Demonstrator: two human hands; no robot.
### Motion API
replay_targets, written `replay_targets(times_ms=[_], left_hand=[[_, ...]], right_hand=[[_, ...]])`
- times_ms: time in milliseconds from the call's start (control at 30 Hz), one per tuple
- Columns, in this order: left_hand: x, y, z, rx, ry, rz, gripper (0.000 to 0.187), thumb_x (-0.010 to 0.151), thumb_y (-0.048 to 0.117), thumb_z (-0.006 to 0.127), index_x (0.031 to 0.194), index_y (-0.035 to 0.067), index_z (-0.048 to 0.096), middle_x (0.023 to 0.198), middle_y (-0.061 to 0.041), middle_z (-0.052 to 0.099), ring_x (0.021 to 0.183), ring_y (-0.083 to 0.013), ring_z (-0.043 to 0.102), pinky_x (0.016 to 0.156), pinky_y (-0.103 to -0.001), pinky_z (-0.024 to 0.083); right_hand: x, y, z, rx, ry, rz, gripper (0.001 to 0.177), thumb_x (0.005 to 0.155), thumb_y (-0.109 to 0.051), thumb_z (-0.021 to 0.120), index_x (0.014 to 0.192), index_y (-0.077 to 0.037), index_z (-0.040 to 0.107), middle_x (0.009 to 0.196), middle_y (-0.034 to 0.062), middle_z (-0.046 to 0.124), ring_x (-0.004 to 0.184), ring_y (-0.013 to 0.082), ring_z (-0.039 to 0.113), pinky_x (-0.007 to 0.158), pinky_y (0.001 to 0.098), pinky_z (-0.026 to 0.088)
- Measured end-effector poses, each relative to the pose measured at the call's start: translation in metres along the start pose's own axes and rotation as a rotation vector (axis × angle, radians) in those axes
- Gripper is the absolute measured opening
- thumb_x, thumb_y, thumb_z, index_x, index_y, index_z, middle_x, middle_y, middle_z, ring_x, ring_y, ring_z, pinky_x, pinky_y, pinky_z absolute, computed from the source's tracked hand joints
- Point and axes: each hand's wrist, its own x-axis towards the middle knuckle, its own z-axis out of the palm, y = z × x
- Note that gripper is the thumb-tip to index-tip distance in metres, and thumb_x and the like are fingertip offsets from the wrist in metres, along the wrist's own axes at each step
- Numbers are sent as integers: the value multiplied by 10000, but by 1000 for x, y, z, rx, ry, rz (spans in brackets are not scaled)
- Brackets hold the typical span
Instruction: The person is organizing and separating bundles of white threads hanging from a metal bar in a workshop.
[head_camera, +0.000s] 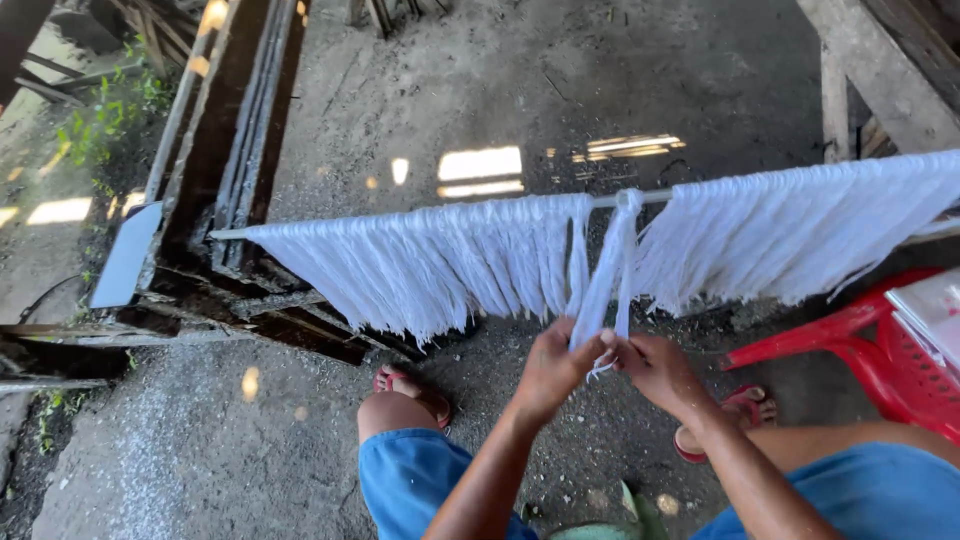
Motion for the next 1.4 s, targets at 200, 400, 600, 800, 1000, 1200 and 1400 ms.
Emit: replay_targets(times_ms=[200, 400, 600, 800, 1000, 1200, 1400], left_hand=[[28, -17, 17, -162, -137, 70, 290, 935, 231, 799, 1012, -27, 692, 705, -102, 617, 644, -141, 570, 594, -266, 471], [16, -20, 23, -293, -82, 96, 293, 963, 251, 769, 986, -22, 665, 738, -113, 649, 746, -148, 596, 734, -283, 508], [7, -5, 14, -502, -86, 24, 196, 1039, 187, 574, 1102, 3, 585, 867, -145, 693, 781, -218, 713, 745, -328, 529], [17, -31, 33, -473, -95, 42, 220, 1012, 174, 701, 1028, -16, 590, 743, -141, 665, 567, -206, 670, 582, -289, 556], [9, -8, 24, -498, -64, 27, 260, 1016, 199, 702, 1098, -28, 605, 854, -154, 716, 684, -165, 698, 598, -287, 581], [3, -22, 11, -492, -55, 26, 194, 1045, 182, 647, 1055, -4, 592, 614, -65, 600, 442, -120, 572, 416, -207, 472], [-1, -21, 4, -465, -91, 1, 224, 1007, 197, 719, 949, 5, 618, 580, -94, 594, 425, -131, 588, 391, -221, 496]], right_hand=[[-41, -38, -21, -37, -47, -242, 395, 952, -316, 719, 661, -56, 778, 647, 130, 711, 576, 176, 591, 551, 346, 520], [-22, -24, -36, 322, 73, -132, 200, 962, -194, 739, 1071, -28, 756, 864, 124, 744, 756, 176, 655, 666, 317, 572], [-15, -7, -30, 583, -2, -63, 208, 973, -191, 730, 962, 9, 674, 725, 140, 649, 639, 211, 645, 588, 333, 562], [-28, -30, -24, 581, -65, -39, 173, 914, -118, 786, 899, 17, 680, 715, 116, 636, 612, 202, 665, 558, 322, 563], [-30, -15, -36, 685, -15, -18, 142, 968, -162, 698, 989, -53, 609, 776, 114, 643, 630, 185, 651, 576, 323, 574], [-4, 33, -47, 256, 195, -123, 79, 1046, -120, 606, 991, -82, 564, 579, 65, 525, 486, 184, 561, 520, 294, 489], [-14, -35, -44, 175, -14, -136, 110, 971, -132, 695, 881, -69, 699, 858, 166, 738, 855, 269, 666, 779, 423, 535]])
